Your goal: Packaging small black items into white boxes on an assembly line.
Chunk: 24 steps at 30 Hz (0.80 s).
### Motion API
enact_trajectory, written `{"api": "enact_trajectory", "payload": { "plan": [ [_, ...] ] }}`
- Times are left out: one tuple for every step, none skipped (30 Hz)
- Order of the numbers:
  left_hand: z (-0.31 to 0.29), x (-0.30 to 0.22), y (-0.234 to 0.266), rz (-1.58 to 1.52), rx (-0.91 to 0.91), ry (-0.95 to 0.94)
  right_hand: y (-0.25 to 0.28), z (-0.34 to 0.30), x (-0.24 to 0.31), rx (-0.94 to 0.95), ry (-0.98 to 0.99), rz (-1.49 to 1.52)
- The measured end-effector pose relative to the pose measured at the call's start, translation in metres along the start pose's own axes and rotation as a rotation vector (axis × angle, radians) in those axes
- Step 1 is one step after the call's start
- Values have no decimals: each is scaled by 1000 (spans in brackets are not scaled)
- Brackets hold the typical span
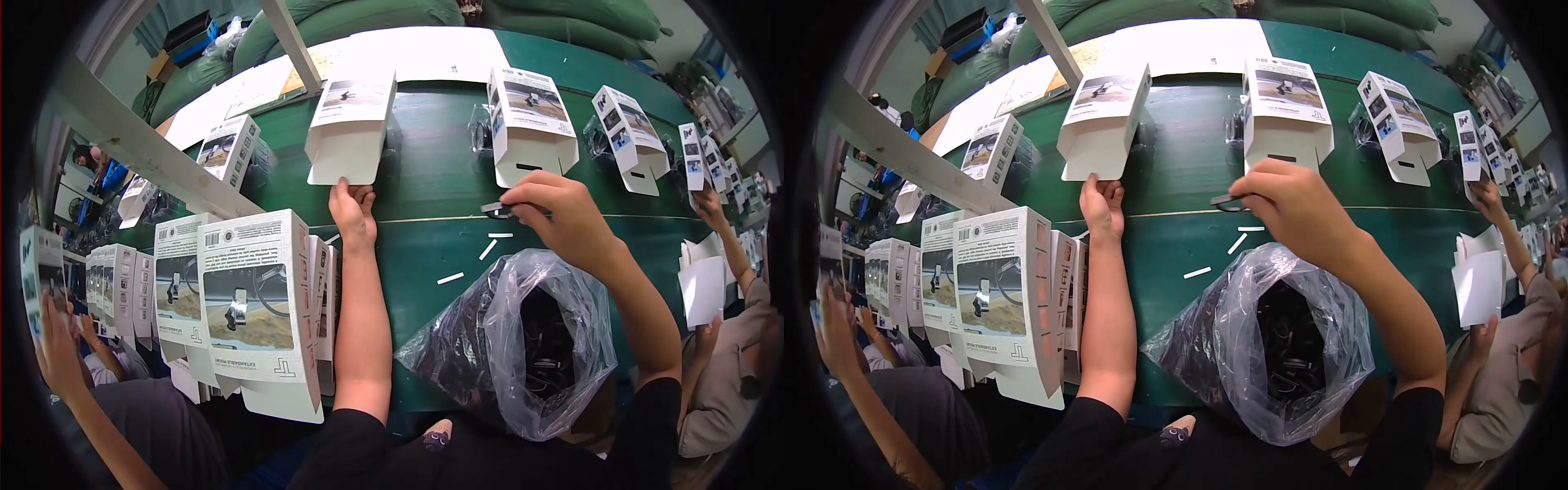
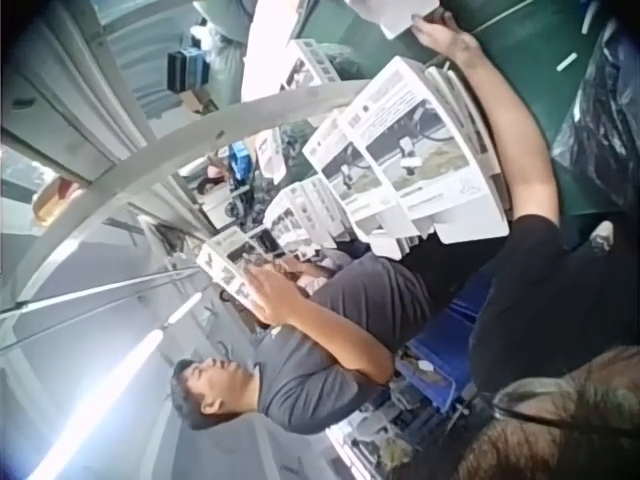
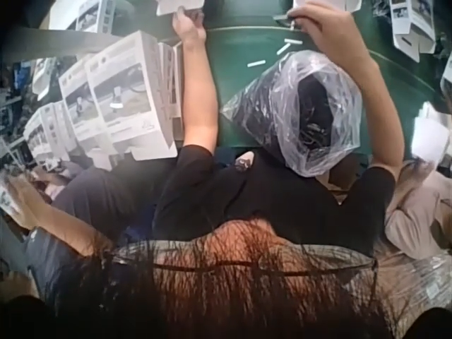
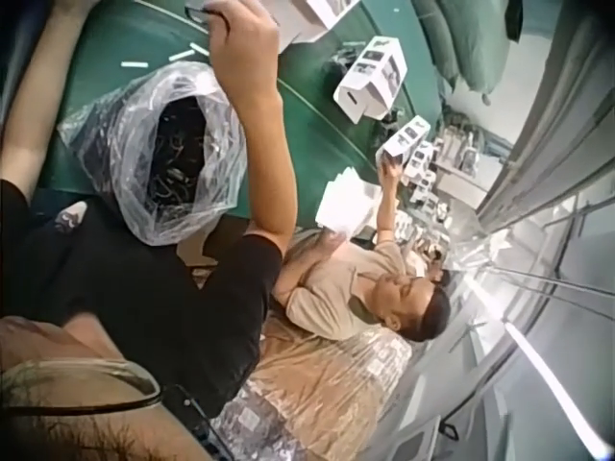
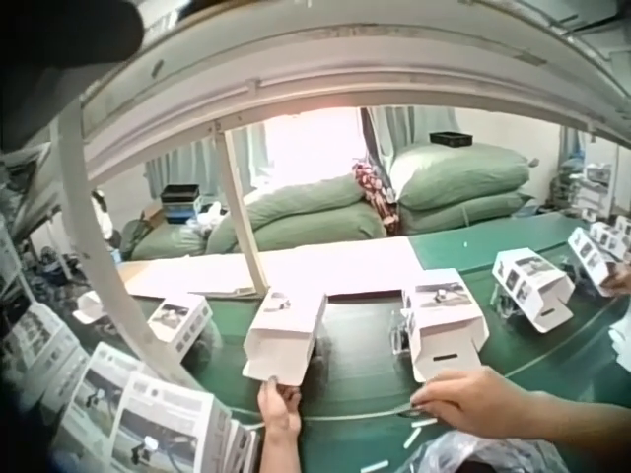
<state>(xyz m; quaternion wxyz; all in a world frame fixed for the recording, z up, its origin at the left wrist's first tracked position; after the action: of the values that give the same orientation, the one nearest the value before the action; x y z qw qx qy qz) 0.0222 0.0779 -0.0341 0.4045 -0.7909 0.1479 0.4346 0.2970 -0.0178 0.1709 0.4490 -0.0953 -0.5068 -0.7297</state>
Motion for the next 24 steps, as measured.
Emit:
{"api": "enact_trajectory", "payload": {
  "plan": [
    [3,2,2,42,13,-19,-6,5,2,0,24,15],
    [6,4,5,83,25,-39,-13,12,4,1,49,31],
    [1,4,1,82,26,-37,-23,18,1,-1,85,23],
    [-7,9,-5,66,44,5,-35,25,-2,-2,122,15],
    [-18,12,-11,50,59,46,-49,33,-7,1,124,16],
    [-29,16,-23,31,85,91,-59,41,-7,-2,202,-19],
    [-37,22,-30,13,110,135,-70,48,-7,-4,280,-53],
    [-39,23,-31,9,111,132,-85,57,-13,21,263,-83],
    [-40,24,-31,15,107,117,-101,65,-18,47,246,-113],
    [-40,26,-31,22,104,104,-114,73,-22,47,248,-116],
    [-42,27,-32,28,103,92,-126,80,-26,41,237,-199],
    [-45,29,-33,33,102,81,-134,85,-32,35,224,-282],
    [-48,32,-33,29,103,81,-141,88,-36,36,227,-285],
    [-53,36,-34,30,102,87,-147,91,-43,46,207,-305],
    [-57,39,-34,31,99,93,-154,94,-48,58,188,-322],
    [-60,42,-35,32,97,99,-159,96,-54,69,169,-340],
    [-61,44,-37,33,97,106,-162,98,-60,78,148,-360],
    [-62,45,-35,30,91,111,-164,96,-64,87,148,-361],
    [-63,46,-35,37,104,125,-162,93,-67,77,155,-325],
    [-65,47,-36,44,120,139,-159,91,-71,65,161,-290],
    [-66,48,-38,52,138,152,-155,89,-75,51,165,-256],
    [-67,49,-40,61,158,165,-152,88,-78,36,169,-221],
    [-68,51,-41,64,166,174,-149,88,-78,33,159,-228],
    [-67,50,-43,53,189,168,-151,90,-78,70,160,-253]
  ]
}}
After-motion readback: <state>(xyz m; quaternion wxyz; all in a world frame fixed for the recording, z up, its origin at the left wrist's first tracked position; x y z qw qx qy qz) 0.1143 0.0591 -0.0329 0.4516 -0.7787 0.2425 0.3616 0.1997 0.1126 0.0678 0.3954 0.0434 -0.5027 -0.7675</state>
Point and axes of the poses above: each hand's wrist, its own z-axis towards the middle knuckle, its own y-axis out of the back of the hand, x = y × z, the point moved 7 cm from there along z, towards the middle knuckle, and after that the axes turned 12 degrees about -x, right-handed, at the moved point
